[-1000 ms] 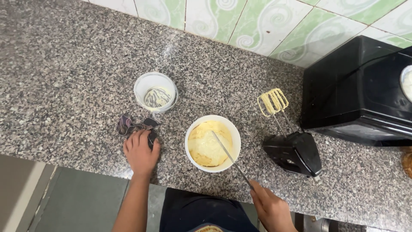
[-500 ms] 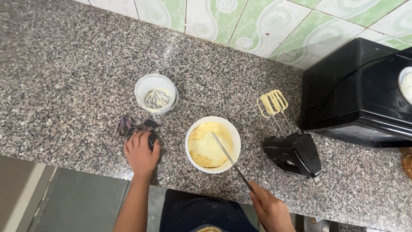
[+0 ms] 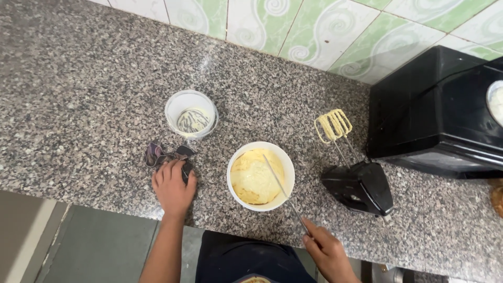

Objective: Scraping residual cream from a plastic container into a mixing bowl using a metal spatula.

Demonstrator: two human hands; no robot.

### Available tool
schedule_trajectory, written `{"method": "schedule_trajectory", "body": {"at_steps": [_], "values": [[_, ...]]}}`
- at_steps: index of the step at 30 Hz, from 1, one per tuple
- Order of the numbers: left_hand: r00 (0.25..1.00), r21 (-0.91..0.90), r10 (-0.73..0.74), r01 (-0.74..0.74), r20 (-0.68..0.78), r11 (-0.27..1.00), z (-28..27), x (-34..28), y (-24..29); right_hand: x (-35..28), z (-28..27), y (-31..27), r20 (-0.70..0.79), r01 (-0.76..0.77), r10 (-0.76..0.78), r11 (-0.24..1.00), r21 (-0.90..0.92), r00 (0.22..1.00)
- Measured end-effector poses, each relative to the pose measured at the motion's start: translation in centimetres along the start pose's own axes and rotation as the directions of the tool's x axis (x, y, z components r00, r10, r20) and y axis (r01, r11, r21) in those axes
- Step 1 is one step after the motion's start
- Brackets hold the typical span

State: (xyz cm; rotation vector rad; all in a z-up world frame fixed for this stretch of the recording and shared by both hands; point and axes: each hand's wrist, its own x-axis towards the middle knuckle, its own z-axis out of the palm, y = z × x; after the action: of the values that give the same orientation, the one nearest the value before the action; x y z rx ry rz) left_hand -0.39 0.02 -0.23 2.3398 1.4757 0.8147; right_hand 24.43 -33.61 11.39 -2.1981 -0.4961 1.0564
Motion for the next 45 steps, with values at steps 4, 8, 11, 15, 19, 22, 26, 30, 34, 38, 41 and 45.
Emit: {"method": "schedule_trajectory", "body": {"at_steps": [4, 8, 11, 15, 19, 22, 26, 30, 34, 38, 41, 45], "values": [[1.0, 0.005, 0.015, -0.015, 0.002, 1.0, 0.0, 0.0, 0.1, -0.9, 0.3, -3.0, -0.079, 0.404, -0.452, 0.852, -0.334, 0.889], [1.0, 0.007, 0.025, -0.025, -0.014, 1.0, -0.2, 0.0, 0.2, -1.8, 0.1, -4.4, -0.083, 0.326, -0.475, 0.712, -0.622, 0.876], [0.999, -0.004, 0.033, -0.033, -0.023, 0.999, -0.2, -0.1, 0.1, -3.4, -2.3, -3.5, -0.059, 0.362, -0.536, 0.643, -0.674, 0.842], [0.999, 0.003, 0.038, -0.038, -0.021, 0.999, 0.0, -0.2, -0.1, -6.0, -6.1, -5.8, -0.036, 0.196, -0.342, 0.616, -0.763, 0.939], [1.0, 0.018, 0.024, -0.024, -0.011, 1.0, 0.3, -0.3, -0.2, -7.1, -11.2, -4.3, -0.002, -0.057, 0.13, 0.42, -0.906, 0.991], [1.0, 0.026, 0.004, -0.004, 0.0, 1.0, 0.3, -0.3, -0.2, -6.6, -14.4, -0.2, 0.131, 0.081, 0.061, 0.516, -0.853, 0.989], [1.0, 0.029, -0.01, 0.01, 0.012, 1.0, 0.3, -0.3, -0.1, -3.9, -11.5, -1.3, 0.081, -0.23, 0.249, 0.953, -0.198, 0.965], [1.0, 0.034, -0.004, 0.004, 0.004, 0.999, 0.4, -0.2, -0.1, -1.9, -4.0, -4.6, 0.157, -0.243, 0.208, 0.937, 0.251, 0.965], [0.998, 0.014, 0.034, -0.033, -0.053, 0.999, 0.2, -0.1, -0.1, -0.1, -0.3, -2.0, 0.163, -0.285, 0.256, 0.938, 0.198, 0.953], [0.998, -0.002, 0.019, -0.019, -0.067, 1.0, -0.2, 0.2, 0.0, -1.1, -2.3, 2.4, 0.063, -0.324, 0.319, 0.941, 0.095, 0.946], [0.997, -0.011, -0.072, 0.071, -0.012, 0.997, -0.3, 0.1, -0.9, -2.6, -6.8, 4.8, 0.085, -0.518, 0.514, 0.855, 0.021, 0.853], [0.889, -0.4, -0.439, 0.453, 0.132, 0.797, -1.0, -1.2, -2.1, -3.5, -9.4, 5.1, -0.014, -0.437, 0.438, 0.899, 0.038, 0.899]]}}
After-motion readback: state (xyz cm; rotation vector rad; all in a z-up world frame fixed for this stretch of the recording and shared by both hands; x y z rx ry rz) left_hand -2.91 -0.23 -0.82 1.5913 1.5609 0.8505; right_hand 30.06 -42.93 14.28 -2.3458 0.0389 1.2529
